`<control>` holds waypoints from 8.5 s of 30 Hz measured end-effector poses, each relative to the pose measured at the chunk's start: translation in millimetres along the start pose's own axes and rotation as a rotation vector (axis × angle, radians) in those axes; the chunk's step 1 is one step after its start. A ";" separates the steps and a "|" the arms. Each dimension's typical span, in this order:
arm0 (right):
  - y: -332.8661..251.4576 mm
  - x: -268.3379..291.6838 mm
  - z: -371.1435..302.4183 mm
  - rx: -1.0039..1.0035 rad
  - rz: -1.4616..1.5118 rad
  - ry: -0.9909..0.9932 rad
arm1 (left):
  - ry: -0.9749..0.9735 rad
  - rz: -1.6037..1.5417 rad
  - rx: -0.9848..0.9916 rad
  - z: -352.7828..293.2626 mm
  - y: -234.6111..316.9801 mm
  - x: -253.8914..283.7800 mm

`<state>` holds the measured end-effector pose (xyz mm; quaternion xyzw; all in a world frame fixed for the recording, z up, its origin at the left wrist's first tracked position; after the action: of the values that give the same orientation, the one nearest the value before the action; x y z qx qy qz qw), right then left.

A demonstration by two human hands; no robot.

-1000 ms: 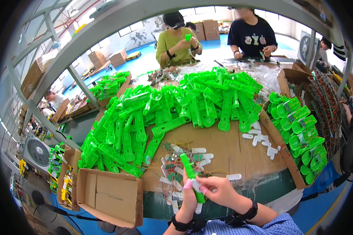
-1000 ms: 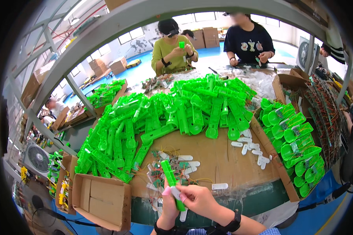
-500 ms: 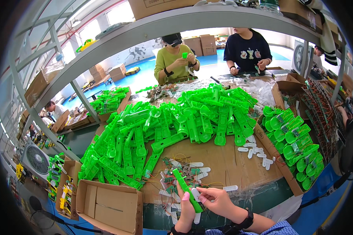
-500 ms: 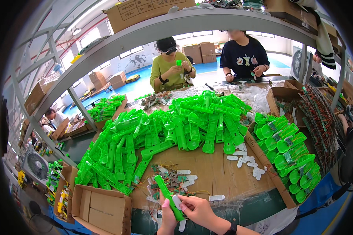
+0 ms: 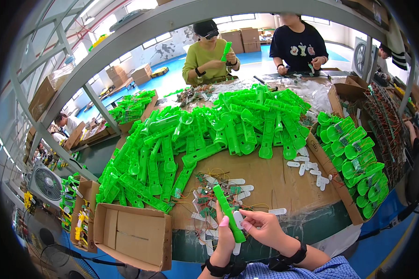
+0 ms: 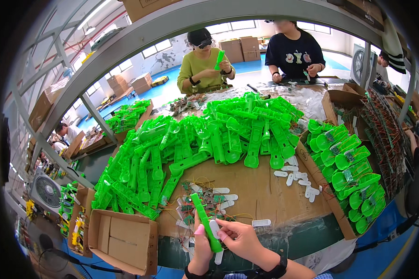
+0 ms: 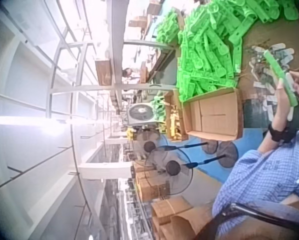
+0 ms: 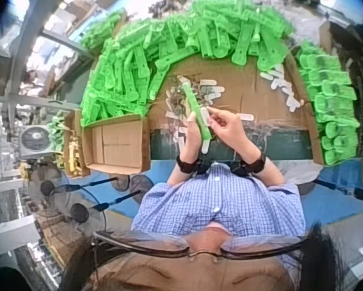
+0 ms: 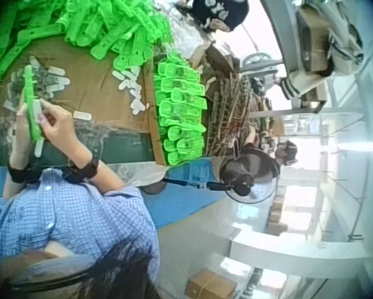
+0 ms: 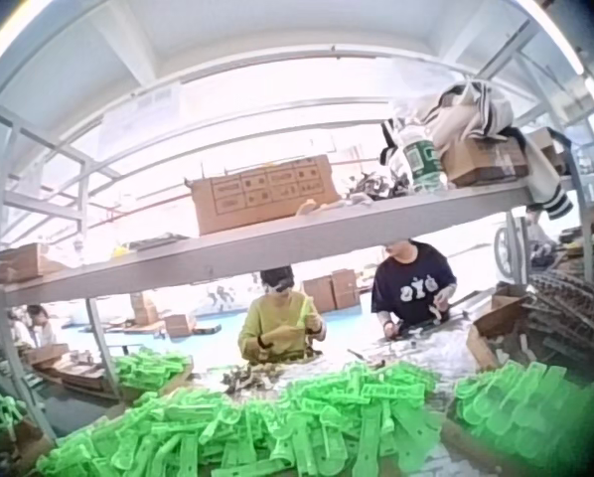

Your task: Assembling electronic components into green plastic housings at a factory workstation.

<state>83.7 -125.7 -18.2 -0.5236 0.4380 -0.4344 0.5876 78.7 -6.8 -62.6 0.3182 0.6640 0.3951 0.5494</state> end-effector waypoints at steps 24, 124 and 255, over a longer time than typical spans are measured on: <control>-20.3 -13.5 4.5 0.241 -0.232 -0.073 | 0.061 0.676 -0.314 -10.1 20.2 -1.7; 13.4 93.9 28.1 0.274 -1.003 -0.055 | 0.196 0.071 -0.103 -15.9 34.0 70.0; -24.6 -4.1 22.6 0.023 0.301 0.084 | 0.184 0.352 -0.428 -8.6 70.7 -21.7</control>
<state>103.4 -118.3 8.1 -0.4265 0.5308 -0.3680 0.6331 73.6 7.4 10.3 0.2680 0.5471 0.6428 0.4644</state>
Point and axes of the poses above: each hand's wrist, its own z-axis towards the middle knuckle, its own x-axis out of the back of the hand, y = z × x, the point moved 6 cm from there along z, towards the middle knuckle, and after that the axes turned 5 degrees about y, right-handed, at the moved point
